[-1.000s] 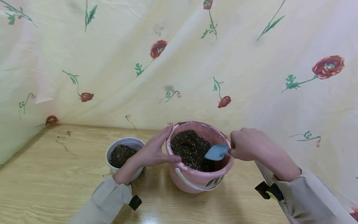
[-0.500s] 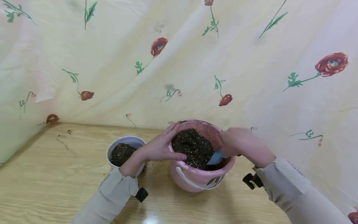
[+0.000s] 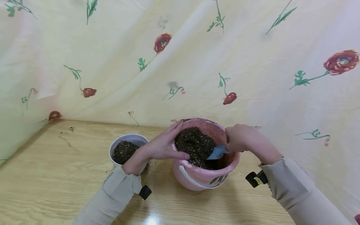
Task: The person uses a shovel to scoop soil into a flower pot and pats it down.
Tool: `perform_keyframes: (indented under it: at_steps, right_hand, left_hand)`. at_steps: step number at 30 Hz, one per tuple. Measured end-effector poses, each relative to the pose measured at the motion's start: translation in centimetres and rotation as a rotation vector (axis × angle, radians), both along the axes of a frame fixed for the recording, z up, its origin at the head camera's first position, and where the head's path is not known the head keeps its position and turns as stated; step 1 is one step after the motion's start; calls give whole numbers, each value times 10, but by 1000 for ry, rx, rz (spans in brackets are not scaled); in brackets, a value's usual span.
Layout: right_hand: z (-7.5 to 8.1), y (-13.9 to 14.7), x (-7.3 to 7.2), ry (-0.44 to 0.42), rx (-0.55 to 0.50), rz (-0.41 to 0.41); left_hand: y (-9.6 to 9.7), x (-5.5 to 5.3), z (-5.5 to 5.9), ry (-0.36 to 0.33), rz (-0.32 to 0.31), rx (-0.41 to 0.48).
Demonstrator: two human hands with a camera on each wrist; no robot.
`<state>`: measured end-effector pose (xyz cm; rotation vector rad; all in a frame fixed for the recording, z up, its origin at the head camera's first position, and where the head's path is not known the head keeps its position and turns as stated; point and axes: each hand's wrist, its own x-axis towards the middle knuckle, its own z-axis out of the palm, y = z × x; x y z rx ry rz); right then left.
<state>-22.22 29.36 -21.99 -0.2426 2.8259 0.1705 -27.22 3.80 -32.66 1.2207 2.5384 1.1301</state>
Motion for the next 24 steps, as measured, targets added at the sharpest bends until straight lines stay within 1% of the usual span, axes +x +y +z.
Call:
perform_keyframes:
  at_steps: [5,10,19,24]
  right_hand:
    - [0,1,0,38,-8,39]
    - [-1,1,2,73,-11,57]
    - [-9,-8,1,136,-3,109]
    - [-11,-9,2,154,-55,115]
  left_hand:
    - [1,0,0,-5,0,-3]
    - [1,0,1,-14,-10,7]
    - [1,0,1,-34,-16,8]
    - [1,-1,1,-44,-20,12]
